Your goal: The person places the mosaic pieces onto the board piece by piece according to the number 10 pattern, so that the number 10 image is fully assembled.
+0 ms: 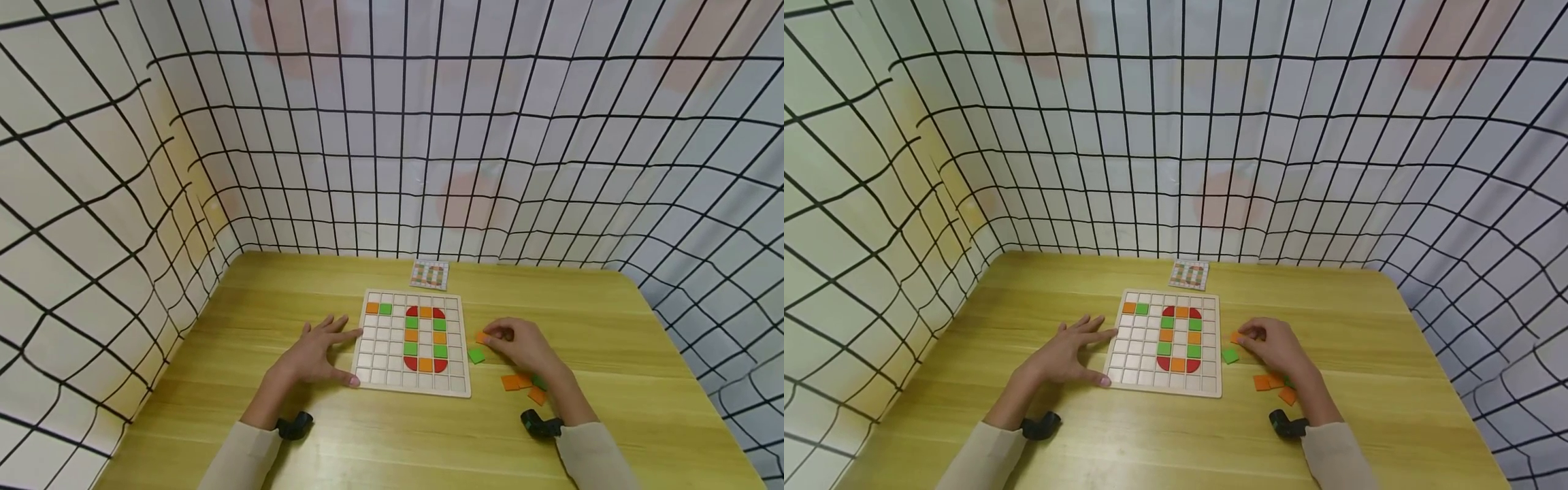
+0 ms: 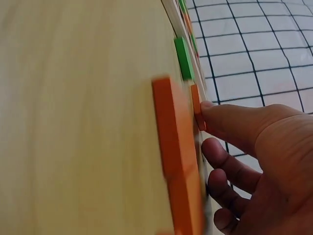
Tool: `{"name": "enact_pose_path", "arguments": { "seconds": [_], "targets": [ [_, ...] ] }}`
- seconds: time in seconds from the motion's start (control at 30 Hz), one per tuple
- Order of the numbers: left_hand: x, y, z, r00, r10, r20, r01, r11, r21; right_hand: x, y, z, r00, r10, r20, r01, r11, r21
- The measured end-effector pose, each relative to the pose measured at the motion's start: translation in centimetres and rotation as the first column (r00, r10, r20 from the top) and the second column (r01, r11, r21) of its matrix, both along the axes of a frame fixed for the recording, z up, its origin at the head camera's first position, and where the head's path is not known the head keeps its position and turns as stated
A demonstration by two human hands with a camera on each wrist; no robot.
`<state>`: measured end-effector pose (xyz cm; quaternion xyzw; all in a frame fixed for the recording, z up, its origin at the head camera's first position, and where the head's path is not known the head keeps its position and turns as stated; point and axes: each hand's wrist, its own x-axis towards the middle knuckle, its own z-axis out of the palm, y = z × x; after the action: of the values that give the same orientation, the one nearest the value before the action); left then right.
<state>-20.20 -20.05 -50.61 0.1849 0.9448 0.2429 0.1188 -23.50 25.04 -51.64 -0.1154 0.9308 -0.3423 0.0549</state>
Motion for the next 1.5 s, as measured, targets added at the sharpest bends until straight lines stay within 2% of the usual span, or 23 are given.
{"name": "enact_pose_path", "arguments": {
  "seconds": [0.5,0.77,0.97,1.13,1.5],
  "targets": [
    [0.1,0.0,-0.1,1.0,0.003,-0.005,-0.003,1.0,0.012,0.5,2.2,-0.5,0.997,0.08,-0.01,-0.08,0.997,-0.016],
    [0.3,0.1,0.0,1.0,0.006,0.012,-0.006,1.0,0.01,0.6,1.7,-0.3,0.998,0.06,-0.033,-0.06,0.998,0.013],
    [0.2,0.1,0.0,1.0,0.002,-0.003,-0.002,1.0,0.005,0.4,1.6,-0.7,0.998,0.032,-0.048,-0.03,0.999,0.044],
    [0.1,0.0,0.0,1.0,0.002,-0.016,-0.002,1.0,0.004,-0.1,1.6,-1.1,0.997,0.045,-0.058,-0.041,0.997,0.066],
    [0.1,0.1,-0.2,0.999,-0.005,-0.039,0.004,1.0,-0.002,0.1,1.6,-1.6,0.998,0.045,-0.053,-0.043,0.999,0.027]
  ]
}}
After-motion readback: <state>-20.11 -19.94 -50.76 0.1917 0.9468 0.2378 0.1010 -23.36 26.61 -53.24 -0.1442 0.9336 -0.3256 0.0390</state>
